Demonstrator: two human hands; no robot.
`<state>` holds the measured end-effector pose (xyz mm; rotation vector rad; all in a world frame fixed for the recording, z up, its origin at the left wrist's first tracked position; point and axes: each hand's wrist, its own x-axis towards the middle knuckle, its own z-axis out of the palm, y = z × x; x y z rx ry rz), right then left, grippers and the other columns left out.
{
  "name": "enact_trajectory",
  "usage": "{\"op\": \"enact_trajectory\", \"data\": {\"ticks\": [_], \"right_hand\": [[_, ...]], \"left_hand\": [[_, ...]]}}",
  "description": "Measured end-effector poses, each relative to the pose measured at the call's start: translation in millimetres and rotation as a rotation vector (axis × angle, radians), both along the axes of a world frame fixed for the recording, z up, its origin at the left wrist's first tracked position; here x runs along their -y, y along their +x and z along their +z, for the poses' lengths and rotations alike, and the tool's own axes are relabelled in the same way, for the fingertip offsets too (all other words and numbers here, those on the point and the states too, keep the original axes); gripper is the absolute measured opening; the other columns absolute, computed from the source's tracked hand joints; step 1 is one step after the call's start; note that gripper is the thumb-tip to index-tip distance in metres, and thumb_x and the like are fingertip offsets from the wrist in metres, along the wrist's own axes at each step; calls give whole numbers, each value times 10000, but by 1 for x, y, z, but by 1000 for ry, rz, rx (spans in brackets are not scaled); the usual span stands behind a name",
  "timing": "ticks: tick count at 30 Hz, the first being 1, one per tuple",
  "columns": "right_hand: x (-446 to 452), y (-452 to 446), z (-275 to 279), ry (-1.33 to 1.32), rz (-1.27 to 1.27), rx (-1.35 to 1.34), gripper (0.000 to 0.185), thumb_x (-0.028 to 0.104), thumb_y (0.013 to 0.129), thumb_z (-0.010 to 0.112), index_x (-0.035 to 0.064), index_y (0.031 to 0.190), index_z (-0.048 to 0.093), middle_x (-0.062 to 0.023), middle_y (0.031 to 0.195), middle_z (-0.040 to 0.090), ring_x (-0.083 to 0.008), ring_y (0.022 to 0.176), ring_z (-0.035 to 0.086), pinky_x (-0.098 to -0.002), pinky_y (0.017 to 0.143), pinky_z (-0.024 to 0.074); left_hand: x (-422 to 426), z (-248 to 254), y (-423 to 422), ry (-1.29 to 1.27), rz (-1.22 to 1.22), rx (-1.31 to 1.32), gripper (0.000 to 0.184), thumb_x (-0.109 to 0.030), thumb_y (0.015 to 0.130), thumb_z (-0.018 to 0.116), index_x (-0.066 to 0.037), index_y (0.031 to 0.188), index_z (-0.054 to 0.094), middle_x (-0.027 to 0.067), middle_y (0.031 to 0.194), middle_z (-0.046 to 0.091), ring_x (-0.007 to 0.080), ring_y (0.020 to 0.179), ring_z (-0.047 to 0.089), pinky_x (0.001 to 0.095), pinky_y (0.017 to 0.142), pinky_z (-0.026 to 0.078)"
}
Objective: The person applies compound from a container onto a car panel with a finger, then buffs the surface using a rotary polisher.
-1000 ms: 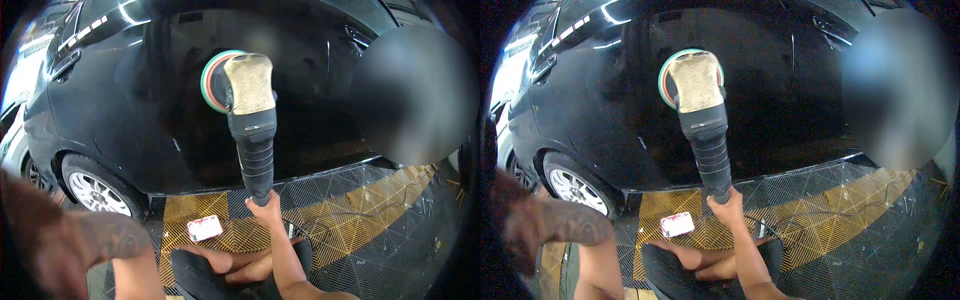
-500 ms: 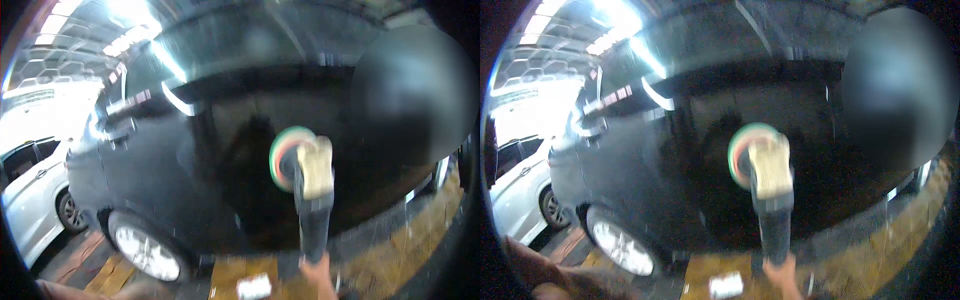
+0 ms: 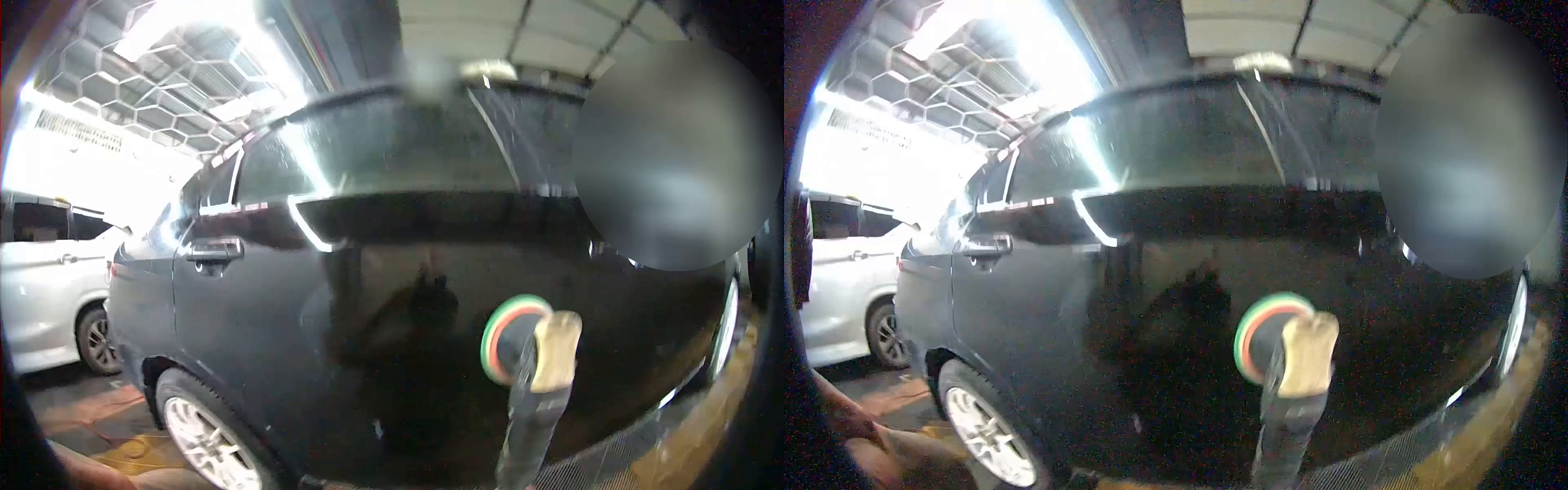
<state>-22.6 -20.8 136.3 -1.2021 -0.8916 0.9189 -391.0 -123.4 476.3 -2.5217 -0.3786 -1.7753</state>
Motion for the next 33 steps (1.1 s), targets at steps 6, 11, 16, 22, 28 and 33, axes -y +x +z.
{"op": "enact_trajectory", "data": {"ticks": [6, 11, 16, 22, 28, 33], "right_hand": [[18, -11, 64, 16, -295, 114, 701, 141, 775, 828, -2, 1345, 447, -162, 1207, 598, -246, 1103, 576, -399, 934, 498], [17, -28, 69, 80, -280, 105, 573, 260, 713, 873, -43, 1106, 585, -141, 1047, 651, -212, 921, 610, -387, 837, 506], [19, -50, 87, 194, -213, 114, 287, 160, 745, 815, -27, 900, 662, -56, 800, 699, -141, 725, 631, -340, 711, 525], [11, -77, 94, 227, -132, 209, 287, 133, 750, 788, -33, 958, 678, -83, 859, 737, -127, 736, 655, -317, 696, 538], [3, -116, 115, 281, -76, 372, 410, 188, 756, 778, -12, 1102, 682, -144, 868, 760, -212, 777, 743, -347, 746, 572], [-4, -126, 142, 332, 66, 545, 619, 356, 758, 825, 11, 1241, 649, -214, 961, 754, -375, 909, 746, -415, 806, 584]], "left_hand": [[4, 4, 5, 205, 61, 28, 524, -177, 872, 721, -7, 1348, 582, 198, 1320, 602, 370, 1257, 539, 473, 1111, 375], [18, 34, 8, 490, 69, 106, 528, -169, 860, 733, 8, 1337, 593, 212, 1315, 618, 387, 1260, 559, 472, 1118, 386], [0, 68, 54, 590, 52, 154, 531, -162, 847, 744, 22, 1325, 605, 225, 1309, 633, 405, 1262, 580, 471, 1125, 397], [-106, 76, 144, 317, -47, -128, 660, -282, 844, 785, 21, 1384, 553, 239, 1428, 554, 391, 1348, 525, 454, 1140, 393], [-156, 76, 124, 139, -110, 137, 372, -110, 803, 788, -3, 1151, 713, 118, 1162, 713, 201, 1053, 677, 328, 937, 522], [-155, 71, 77, -189, -202, 259, 295, -133, 873, 713, 55, 1100, 718, 153, 1053, 744, 192, 931, 709, 320, 884, 545]]}}
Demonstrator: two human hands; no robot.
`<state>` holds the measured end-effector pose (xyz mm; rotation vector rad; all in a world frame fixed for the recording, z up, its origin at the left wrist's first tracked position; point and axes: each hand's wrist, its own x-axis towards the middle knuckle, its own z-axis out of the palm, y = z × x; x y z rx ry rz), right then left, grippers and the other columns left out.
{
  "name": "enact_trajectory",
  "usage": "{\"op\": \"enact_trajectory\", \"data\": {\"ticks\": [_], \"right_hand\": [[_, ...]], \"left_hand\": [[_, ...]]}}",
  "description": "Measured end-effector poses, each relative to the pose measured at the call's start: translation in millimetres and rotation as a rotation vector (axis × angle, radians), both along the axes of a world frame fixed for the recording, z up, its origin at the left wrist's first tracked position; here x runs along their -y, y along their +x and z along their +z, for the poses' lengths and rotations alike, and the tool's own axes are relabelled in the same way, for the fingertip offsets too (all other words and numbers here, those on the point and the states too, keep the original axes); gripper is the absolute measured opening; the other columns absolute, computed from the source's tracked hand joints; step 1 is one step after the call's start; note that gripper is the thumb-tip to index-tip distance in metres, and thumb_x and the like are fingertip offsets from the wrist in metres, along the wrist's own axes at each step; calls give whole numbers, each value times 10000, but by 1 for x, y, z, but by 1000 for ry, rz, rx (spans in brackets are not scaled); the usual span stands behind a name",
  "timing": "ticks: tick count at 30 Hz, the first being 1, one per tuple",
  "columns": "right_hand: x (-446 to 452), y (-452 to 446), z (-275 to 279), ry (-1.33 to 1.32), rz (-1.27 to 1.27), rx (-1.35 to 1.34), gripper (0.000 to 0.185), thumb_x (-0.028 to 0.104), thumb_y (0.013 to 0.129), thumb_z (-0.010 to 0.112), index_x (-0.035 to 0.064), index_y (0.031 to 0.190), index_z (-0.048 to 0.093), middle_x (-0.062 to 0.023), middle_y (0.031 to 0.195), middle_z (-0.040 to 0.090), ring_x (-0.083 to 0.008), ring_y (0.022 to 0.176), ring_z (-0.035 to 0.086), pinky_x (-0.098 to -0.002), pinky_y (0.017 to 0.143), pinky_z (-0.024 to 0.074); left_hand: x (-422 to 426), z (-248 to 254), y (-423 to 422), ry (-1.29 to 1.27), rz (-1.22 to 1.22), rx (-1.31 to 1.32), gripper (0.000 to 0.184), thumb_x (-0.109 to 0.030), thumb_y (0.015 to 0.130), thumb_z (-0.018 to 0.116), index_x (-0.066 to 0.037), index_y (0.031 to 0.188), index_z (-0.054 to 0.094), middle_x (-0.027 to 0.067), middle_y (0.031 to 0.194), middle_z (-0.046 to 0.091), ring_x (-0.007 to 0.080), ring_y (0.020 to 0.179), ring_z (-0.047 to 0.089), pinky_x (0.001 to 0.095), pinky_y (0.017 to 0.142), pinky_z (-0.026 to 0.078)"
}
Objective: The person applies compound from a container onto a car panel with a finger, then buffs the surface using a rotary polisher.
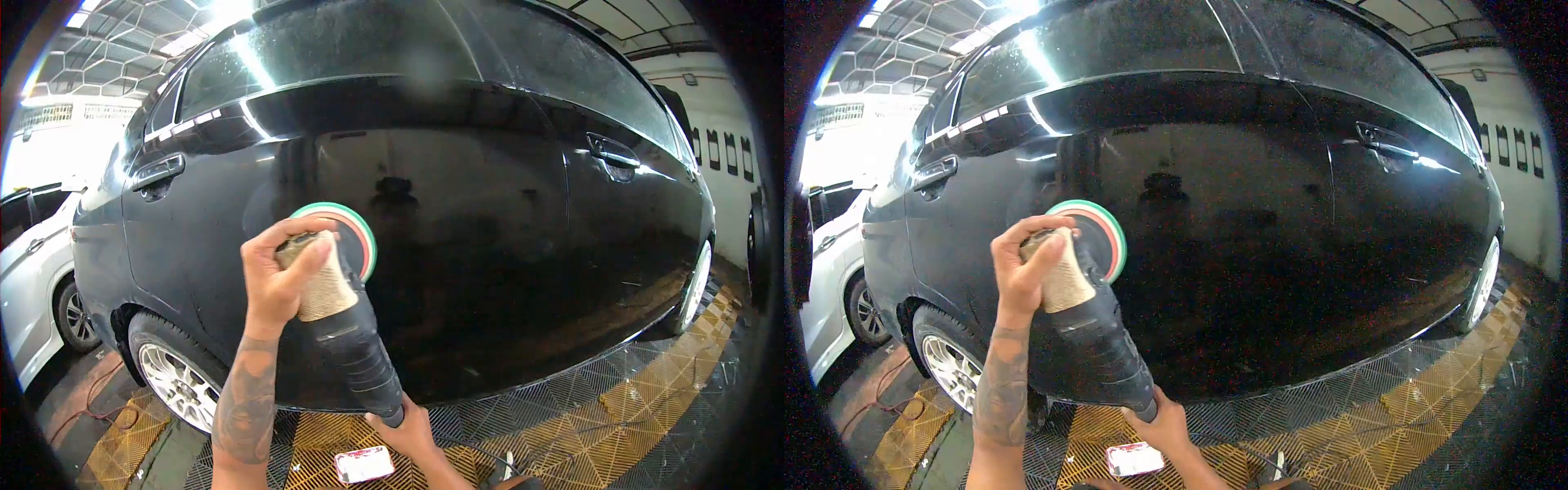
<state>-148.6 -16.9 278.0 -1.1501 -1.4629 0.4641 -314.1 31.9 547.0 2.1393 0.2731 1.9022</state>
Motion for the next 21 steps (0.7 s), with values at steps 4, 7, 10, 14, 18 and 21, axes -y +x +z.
{"op": "enact_trajectory", "data": {"ticks": [4, 7, 10, 14, 18, 21], "right_hand": [[-5, -7, 1, 117, 176, 21, 861, 517, 886, 686, -2, 1509, 396, -313, 1187, 669, -455, 1061, 686, -474, 914, 549], [-11, -12, -12, 93, 223, 140, 938, 545, 941, 608, -31, 1572, 223, -352, 1248, 622, -508, 1066, 658, -494, 933, 533], [-13, -14, -21, 42, 259, 179, 952, 538, 953, 597, -25, 1587, 164, -370, 1267, 600, -532, 1061, 646, -505, 936, 529], [-11, -10, -29, 88, 251, 116, 995, 568, 903, 657, 21, 1594, 195, -352, 1192, 645, -510, 1002, 677, -508, 876, 556], [2, 6, -18, 20, 130, 145, 1058, 602, 788, 772, 31, 1557, 325, -293, 1033, 719, -453, 906, 720, -489, 821, 582], [8, 21, -29, -53, -3, 174, 866, 491, 709, 846, 0, 1365, 566, -267, 968, 734, -422, 878, 733, -466, 806, 593]], "left_hand": [[-11, -3, -25, 43, 3, 84, 249, -107, 878, 715, 64, 1059, 707, 168, 1024, 737, 224, 914, 722, 316, 814, 576], [-9, -11, -35, -16, -9, 121, 222, -74, 865, 717, 58, 1043, 713, 164, 1016, 738, 214, 900, 719, 312, 819, 569], [-12, -21, -41, -46, -22, 151, 211, -57, 848, 709, 52, 1028, 716, 178, 1014, 742, 226, 918, 716, 321, 837, 562], [-17, -29, -36, 34, -21, 119, 262, -124, 844, 722, 54, 1037, 713, 193, 1012, 744, 243, 952, 711, 357, 871, 557], [-12, -37, -15, -40, -58, 59, 314, -162, 854, 736, 61, 1070, 692, 202, 1017, 732, 264, 935, 710, 371, 847, 575], [-10, -44, 8, -32, -72, 77, 295, -146, 849, 737, 57, 1059, 696, 208, 1005, 734, 255, 888, 717, 364, 813, 584]]}}
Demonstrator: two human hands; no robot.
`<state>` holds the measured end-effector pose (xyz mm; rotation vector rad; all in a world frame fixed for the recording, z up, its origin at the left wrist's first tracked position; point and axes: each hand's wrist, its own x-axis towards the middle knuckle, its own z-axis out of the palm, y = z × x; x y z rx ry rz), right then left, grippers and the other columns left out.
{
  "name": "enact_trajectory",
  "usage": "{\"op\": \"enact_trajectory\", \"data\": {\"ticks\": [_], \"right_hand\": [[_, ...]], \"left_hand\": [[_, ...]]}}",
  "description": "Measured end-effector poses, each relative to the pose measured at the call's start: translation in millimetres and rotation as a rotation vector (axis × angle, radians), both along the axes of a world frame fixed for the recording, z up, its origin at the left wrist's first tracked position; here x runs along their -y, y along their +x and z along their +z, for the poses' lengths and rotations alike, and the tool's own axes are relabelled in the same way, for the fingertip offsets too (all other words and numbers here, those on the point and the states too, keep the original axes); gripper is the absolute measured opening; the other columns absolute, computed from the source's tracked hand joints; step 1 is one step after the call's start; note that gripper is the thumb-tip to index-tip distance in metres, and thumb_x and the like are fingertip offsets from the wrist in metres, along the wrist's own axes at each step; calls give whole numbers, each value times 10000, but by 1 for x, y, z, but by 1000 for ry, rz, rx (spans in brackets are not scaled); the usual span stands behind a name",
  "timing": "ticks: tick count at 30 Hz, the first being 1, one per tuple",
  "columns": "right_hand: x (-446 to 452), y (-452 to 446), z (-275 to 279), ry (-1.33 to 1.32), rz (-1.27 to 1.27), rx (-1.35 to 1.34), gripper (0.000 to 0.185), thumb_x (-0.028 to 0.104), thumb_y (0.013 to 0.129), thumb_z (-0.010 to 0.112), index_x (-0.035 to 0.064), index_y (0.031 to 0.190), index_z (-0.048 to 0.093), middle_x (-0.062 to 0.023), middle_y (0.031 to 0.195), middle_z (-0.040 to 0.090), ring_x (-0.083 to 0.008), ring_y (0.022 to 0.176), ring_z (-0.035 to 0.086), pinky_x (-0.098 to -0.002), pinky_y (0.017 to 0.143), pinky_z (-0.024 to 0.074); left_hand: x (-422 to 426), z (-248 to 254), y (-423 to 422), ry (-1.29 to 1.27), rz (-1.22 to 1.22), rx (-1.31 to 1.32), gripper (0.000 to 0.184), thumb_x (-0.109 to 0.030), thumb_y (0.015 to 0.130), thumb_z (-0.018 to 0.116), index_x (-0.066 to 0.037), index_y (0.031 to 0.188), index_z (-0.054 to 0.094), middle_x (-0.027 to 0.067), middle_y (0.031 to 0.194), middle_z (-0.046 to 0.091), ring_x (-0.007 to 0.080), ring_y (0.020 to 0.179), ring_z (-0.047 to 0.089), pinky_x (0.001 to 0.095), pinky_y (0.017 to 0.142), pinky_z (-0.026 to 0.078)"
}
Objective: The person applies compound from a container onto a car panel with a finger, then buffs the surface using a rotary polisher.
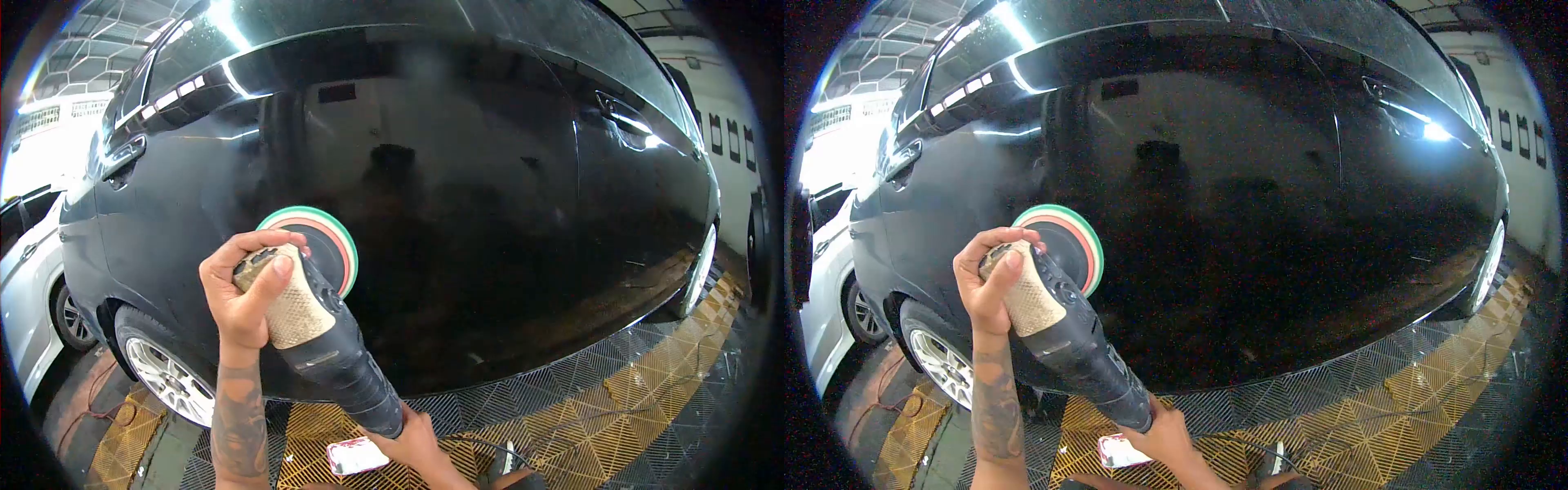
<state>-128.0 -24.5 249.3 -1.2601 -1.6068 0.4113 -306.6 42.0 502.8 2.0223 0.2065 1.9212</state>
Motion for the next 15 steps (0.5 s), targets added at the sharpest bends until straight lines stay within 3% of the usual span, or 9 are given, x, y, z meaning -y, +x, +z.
{"op": "enact_trajectory", "data": {"ticks": [8, 11, 13, 15], "right_hand": [[17, 46, 6, -90, -162, -110, 593, 343, 660, 850, -49, 1081, 707, -254, 919, 744, -386, 891, 742, -424, 808, 590], [21, 63, 1, -100, -216, -113, 536, 321, 645, 852, -61, 997, 721, -249, 894, 746, -365, 870, 754, -410, 783, 587], [20, 73, -3, -89, -175, -207, 531, 303, 633, 854, -63, 995, 721, -246, 878, 745, -353, 862, 758, -403, 770, 582], [26, 83, -7, -96, -225, -202, 512, 280, 626, 858, -62, 982, 721, -244, 870, 745, -347, 857, 758, -400, 767, 579]], "left_hand": [[6, 0, 67, 80, -40, -73, 253, -97, 845, 699, 76, 1030, 698, 204, 989, 743, 236, 912, 716, 351, 852, 561], [3, 4, 90, 176, -34, -95, 264, -105, 829, 724, 63, 1033, 710, 206, 1133, 718, 233, 1041, 685, 347, 943, 523], [2, 2, 107, 152, -93, -77, 353, -140, 813, 767, 40, 1111, 708, 220, 1337, 621, 277, 1170, 646, 387, 1026, 483], [0, 2, 123, 253, -43, -84, 407, -159, 800, 789, 25, 1153, 704, 226, 1399, 574, 299, 1250, 601, 402, 1063, 457]]}}
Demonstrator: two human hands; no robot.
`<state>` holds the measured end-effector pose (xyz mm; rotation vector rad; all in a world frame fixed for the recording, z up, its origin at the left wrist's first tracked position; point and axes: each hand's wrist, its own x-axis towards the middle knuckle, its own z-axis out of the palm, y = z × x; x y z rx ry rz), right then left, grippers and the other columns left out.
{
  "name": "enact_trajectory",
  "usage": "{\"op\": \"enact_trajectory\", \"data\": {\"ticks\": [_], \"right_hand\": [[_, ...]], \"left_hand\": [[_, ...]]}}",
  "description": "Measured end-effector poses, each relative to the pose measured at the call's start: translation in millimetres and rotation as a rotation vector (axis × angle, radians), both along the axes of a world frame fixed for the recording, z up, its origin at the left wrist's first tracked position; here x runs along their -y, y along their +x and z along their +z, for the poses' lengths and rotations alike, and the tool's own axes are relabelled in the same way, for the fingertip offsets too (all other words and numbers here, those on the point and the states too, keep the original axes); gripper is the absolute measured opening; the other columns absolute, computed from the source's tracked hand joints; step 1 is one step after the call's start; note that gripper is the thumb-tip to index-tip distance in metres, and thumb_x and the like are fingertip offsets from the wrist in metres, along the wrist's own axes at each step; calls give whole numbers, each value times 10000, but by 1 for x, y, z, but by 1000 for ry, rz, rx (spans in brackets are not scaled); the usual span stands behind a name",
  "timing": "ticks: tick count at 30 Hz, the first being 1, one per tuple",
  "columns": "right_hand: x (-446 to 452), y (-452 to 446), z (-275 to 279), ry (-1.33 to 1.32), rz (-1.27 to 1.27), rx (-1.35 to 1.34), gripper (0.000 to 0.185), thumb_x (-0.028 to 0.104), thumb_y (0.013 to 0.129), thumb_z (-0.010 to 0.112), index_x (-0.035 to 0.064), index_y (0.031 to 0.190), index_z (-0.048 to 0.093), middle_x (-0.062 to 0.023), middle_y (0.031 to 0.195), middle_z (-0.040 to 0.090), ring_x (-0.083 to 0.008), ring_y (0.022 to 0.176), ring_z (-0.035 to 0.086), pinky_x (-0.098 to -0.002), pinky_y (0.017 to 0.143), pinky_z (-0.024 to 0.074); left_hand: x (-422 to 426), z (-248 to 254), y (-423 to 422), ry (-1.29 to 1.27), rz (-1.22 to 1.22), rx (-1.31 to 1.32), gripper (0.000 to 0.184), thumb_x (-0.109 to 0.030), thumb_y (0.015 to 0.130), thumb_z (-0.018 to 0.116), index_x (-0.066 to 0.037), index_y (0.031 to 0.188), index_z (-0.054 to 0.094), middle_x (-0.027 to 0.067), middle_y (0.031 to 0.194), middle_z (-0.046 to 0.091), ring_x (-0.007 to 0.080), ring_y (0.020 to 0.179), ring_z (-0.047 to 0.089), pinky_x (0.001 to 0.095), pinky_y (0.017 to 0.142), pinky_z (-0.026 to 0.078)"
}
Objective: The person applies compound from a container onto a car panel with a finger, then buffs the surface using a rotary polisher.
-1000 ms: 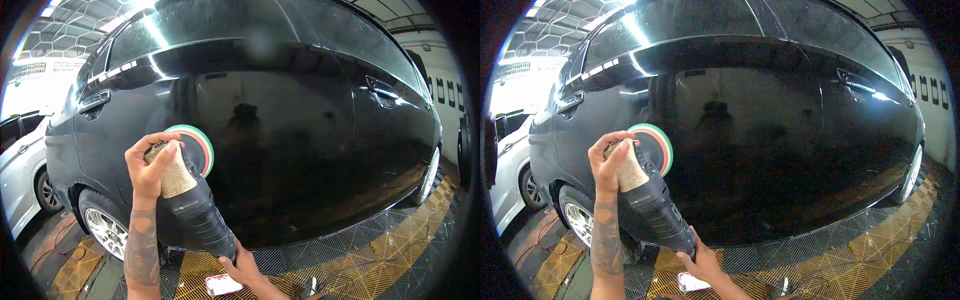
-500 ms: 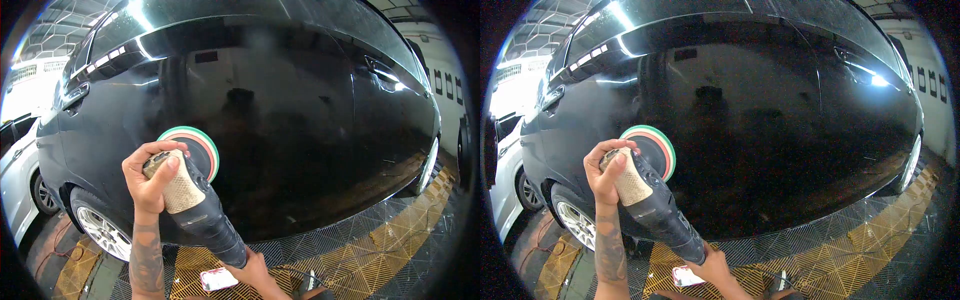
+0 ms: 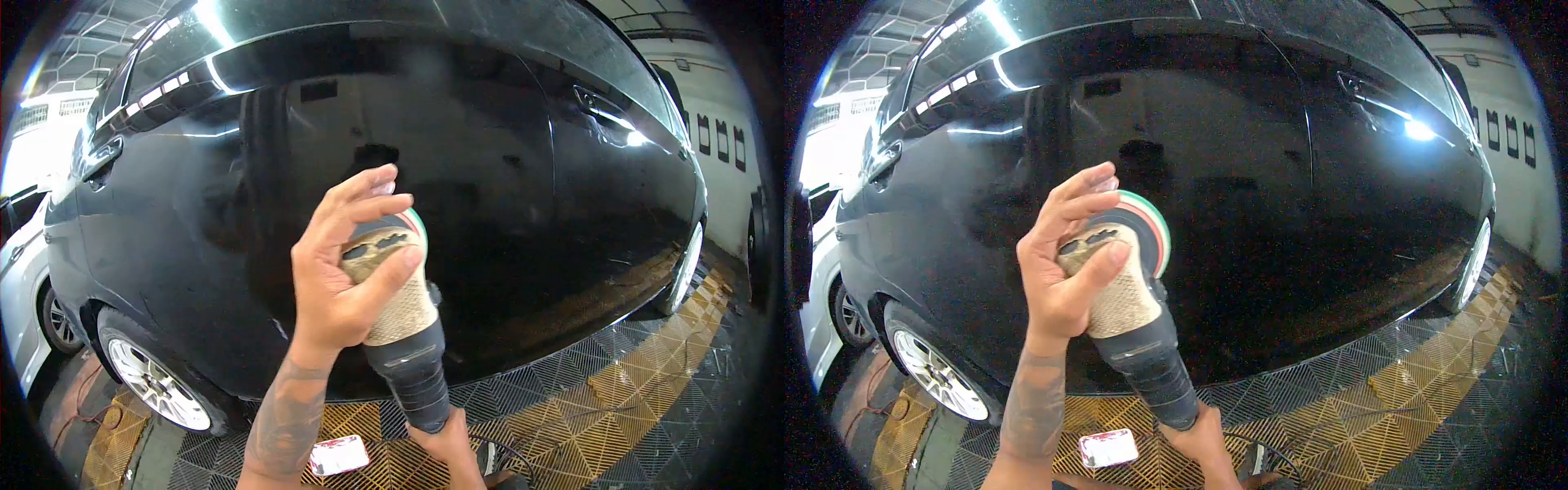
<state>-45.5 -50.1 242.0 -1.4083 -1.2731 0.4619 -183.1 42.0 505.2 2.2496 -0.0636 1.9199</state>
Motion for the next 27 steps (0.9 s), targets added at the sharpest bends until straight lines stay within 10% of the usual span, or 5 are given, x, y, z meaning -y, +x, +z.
{"op": "enact_trajectory", "data": {"ticks": [5, 12, 20, 22, 27], "right_hand": [[4, 27, -11, 19, -30, -145, 438, 264, 652, 859, -57, 908, 709, -207, 845, 749, -293, 810, 754, -402, 752, 568], [6, 55, -42, 18, -157, -374, 540, 262, 630, 924, -40, 987, 653, -165, 979, 703, -275, 856, 685, -418, 767, 545], [-3, 77, -61, 66, -68, -531, 625, 68, 664, 879, -7, 1208, 581, -107, 1103, 707, -224, 954, 668, -360, 865, 524], [-6, 66, -56, 180, -110, -494, 463, -40, 670, 768, -10, 1117, 650, -71, 814, 678, -189, 691, 658, -338, 654, 534], [-9, 40, -35, 131, -16, -354, 432, 11, 693, 794, 2, 1106, 665, -68, 875, 694, -176, 773, 660, -335, 719, 533]], "left_hand": [[4, 2, 44, 51, -41, -37, 422, -153, 788, 789, -1, 1175, 716, 220, 1394, 586, 283, 1279, 582, 383, 1060, 456], [13, 7, 121, -22, -165, -137, 208, -179, 817, 778, -21, 952, 770, 116, 793, 740, 213, 733, 708, 325, 696, 533], [23, 9, 153, -25, -158, -207, 265, -173, 757, 824, -8, 951, 752, 152, 808, 742, 253, 714, 720, 334, 676, 535], [20, 7, 144, -13, -134, -223, 312, -175, 727, 848, -12, 975, 751, 148, 827, 746, 254, 732, 722, 330, 689, 539], [14, 0, 110, -30, -87, -140, 246, -168, 752, 830, -25, 942, 765, 113, 820, 747, 224, 727, 714, 313, 694, 543]]}}
